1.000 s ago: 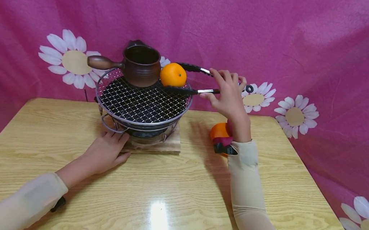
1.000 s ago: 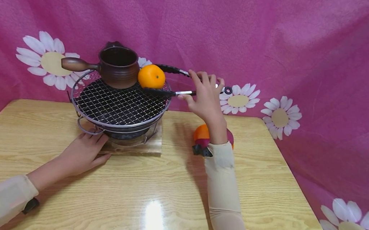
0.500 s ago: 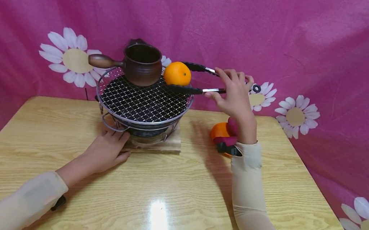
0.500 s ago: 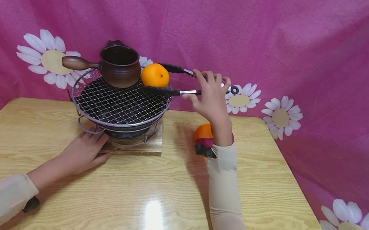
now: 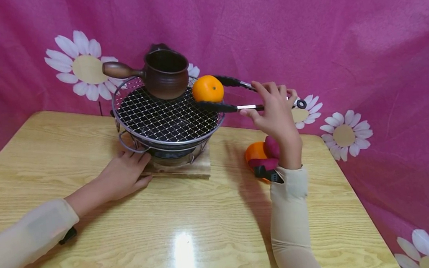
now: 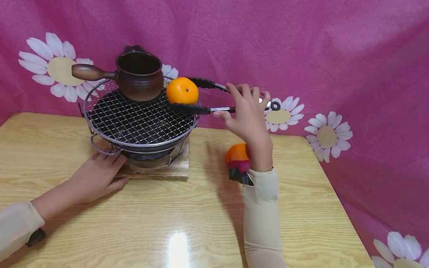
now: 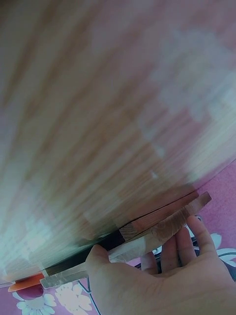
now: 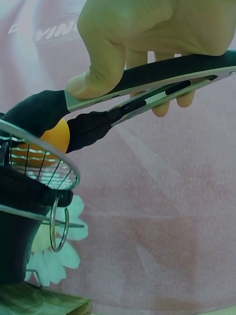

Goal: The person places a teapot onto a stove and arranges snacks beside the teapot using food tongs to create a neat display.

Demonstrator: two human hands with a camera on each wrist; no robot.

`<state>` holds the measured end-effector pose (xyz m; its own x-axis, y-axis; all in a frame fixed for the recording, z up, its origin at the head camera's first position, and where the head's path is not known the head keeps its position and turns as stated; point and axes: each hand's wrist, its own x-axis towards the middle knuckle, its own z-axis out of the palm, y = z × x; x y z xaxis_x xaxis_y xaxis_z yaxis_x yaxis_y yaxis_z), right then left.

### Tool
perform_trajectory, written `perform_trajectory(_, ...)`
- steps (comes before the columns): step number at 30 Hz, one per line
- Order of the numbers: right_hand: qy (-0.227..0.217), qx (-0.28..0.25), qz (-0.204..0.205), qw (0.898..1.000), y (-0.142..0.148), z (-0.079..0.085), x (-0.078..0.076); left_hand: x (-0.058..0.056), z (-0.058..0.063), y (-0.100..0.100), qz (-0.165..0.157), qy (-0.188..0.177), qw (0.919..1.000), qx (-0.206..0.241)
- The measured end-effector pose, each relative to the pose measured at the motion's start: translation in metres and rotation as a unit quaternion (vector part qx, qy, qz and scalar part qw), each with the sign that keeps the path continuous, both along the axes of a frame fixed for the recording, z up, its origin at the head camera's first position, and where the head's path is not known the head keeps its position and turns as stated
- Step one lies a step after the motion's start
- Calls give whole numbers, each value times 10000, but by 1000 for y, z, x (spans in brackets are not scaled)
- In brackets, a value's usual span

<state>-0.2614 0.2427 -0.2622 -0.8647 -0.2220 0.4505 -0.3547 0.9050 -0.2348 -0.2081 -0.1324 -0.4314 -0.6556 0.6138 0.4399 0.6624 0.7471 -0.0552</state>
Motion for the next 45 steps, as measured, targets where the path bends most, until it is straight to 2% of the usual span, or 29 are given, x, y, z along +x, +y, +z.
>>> perform_trajectory(27, -104, -49, 17, 9999, -9, -13, -15, -3, -2, 0, 5, 7, 10000, 12)
perform_trajectory(39, 251, -217, 156, 9993, -8, -14, -15, -1, 0, 1, -53, 112, 9999, 76)
perform_trajectory(45, 292, -330, 151, 9989, -7, -10, -11, -1, -1, 0, -54, 121, 9999, 65)
